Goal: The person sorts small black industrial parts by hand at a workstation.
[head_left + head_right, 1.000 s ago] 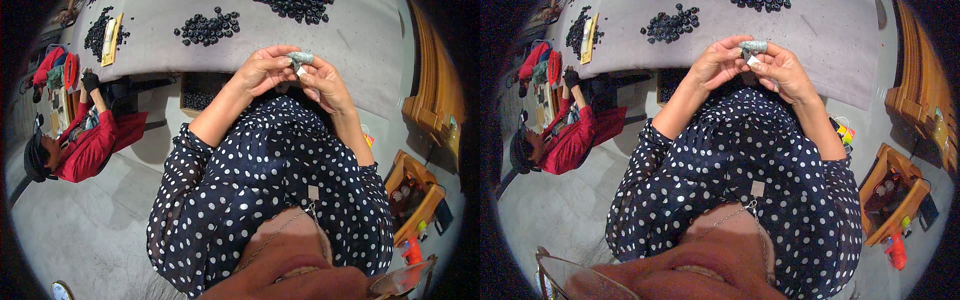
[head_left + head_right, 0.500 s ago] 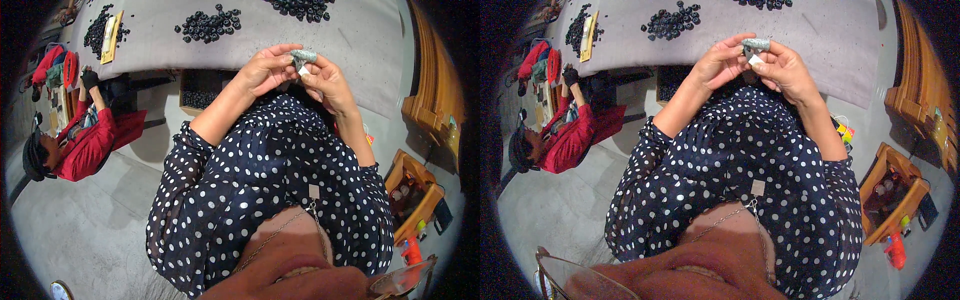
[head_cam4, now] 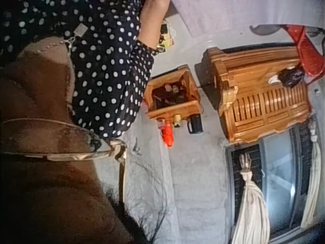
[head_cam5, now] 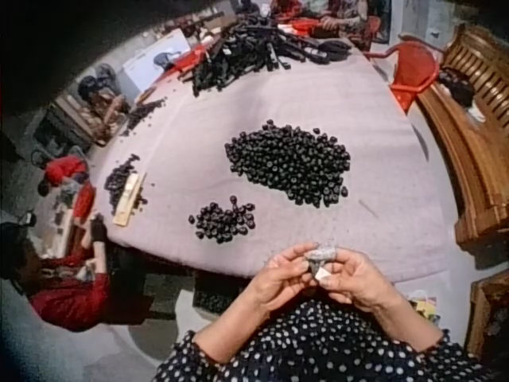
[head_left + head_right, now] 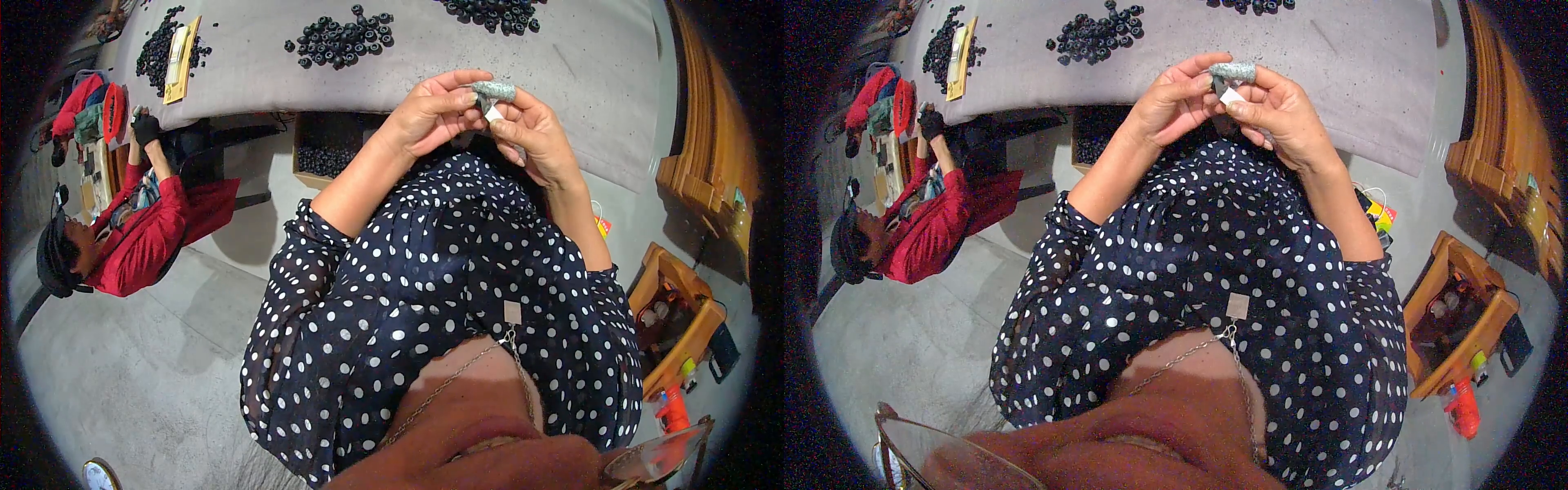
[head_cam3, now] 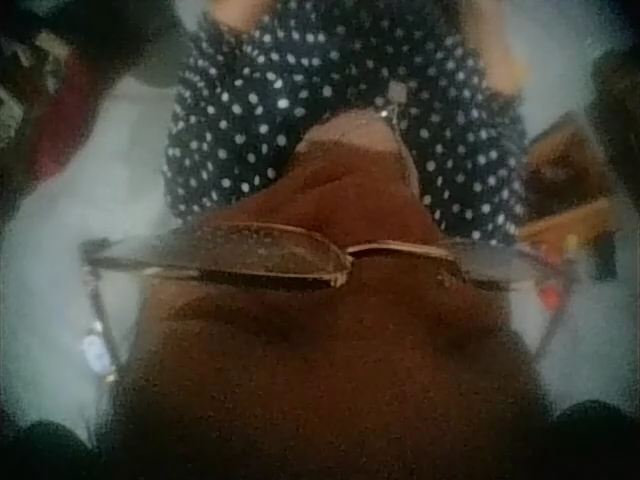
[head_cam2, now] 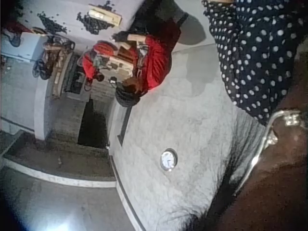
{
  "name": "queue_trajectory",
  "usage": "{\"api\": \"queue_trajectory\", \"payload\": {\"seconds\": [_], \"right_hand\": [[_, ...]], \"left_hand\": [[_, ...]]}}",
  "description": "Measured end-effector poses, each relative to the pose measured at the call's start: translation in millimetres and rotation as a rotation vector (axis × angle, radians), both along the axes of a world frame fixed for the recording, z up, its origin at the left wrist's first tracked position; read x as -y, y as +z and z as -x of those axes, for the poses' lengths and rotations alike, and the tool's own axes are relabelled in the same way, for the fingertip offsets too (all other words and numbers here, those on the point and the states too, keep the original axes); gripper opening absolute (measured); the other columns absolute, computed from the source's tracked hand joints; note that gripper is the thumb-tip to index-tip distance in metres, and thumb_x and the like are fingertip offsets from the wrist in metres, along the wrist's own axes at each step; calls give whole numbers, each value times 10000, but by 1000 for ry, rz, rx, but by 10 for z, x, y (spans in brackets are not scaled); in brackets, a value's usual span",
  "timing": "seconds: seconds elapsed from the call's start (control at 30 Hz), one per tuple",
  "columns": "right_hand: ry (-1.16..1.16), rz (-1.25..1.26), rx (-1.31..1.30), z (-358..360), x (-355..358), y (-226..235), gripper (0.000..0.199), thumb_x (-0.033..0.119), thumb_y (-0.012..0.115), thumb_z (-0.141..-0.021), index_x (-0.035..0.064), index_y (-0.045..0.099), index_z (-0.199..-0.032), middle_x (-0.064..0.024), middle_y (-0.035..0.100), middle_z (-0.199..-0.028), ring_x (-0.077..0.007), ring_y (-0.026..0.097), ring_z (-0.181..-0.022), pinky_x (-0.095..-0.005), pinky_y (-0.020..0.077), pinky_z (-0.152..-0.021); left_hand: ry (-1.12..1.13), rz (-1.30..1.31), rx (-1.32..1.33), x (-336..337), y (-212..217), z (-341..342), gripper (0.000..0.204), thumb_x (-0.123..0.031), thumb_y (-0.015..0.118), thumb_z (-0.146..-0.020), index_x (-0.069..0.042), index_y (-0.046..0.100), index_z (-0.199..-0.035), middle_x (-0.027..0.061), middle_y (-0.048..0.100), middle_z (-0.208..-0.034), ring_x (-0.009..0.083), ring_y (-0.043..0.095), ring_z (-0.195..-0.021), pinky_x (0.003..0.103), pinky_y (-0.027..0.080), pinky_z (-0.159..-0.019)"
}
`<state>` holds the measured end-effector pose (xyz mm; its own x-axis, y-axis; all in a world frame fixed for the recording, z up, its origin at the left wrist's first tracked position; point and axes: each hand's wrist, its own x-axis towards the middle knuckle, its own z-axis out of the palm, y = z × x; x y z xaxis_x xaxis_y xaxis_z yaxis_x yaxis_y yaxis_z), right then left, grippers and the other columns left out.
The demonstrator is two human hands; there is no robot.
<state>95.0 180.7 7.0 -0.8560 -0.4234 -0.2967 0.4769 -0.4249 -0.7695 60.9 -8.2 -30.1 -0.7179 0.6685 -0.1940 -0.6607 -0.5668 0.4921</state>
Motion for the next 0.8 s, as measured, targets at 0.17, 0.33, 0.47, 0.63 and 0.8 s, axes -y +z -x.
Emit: {"api": "queue_trajectory", "payload": {"seconds": [0.17, 0.33, 0.47, 0.63, 0.8], "right_hand": [[19, -6, -9, 9, 1, 23, 354, 68, 645, -824, 5, 529, -1153, -61, 649, -864, -19, 482, -491, -122, 368, -403], [42, 39, 1, 21, -24, -19, 372, 70, 646, -824, 4, 522, -1169, -64, 652, -873, -19, 485, -499, -124, 372, -407], [48, 48, 7, 28, -29, -58, 368, 66, 638, -830, -4, 523, -1172, -58, 649, -863, -19, 481, -501, -125, 370, -408], [12, 81, 29, 30, -68, -119, 353, 57, 630, -835, -9, 529, -1167, -52, 644, -859, -16, 477, -504, -127, 365, -406], [35, 11, -26, 7, -42, 33, 384, 67, 654, -818, 6, 525, -1175, -49, 643, -866, -13, 481, -514, -127, 360, -405]], "left_hand": [[-8, -34, -2, 2, -18, 8, 412, -97, 617, -847, -4, 502, -1232, 105, 612, -1067, 175, 606, -911, 292, 507, -800], [-19, -58, -5, 9, -31, 0, 397, -88, 608, -850, 0, 510, -1224, 106, 616, -1054, 174, 610, -897, 299, 516, -789], [-12, -66, 9, 3, -46, -7, 394, -83, 605, -851, 4, 510, -1224, 103, 617, -1044, 168, 609, -864, 304, 523, -786], [-36, -111, 37, -50, 14, -35, 405, -91, 607, -852, 2, 503, -1232, 96, 610, -1059, 156, 601, -846, 309, 524, -788], [-15, -115, 31, -33, 17, -23, 432, -99, 615, -849, -1, 486, -1250, 82, 602, -1069, 131, 593, -861, 287, 519, -775]]}}
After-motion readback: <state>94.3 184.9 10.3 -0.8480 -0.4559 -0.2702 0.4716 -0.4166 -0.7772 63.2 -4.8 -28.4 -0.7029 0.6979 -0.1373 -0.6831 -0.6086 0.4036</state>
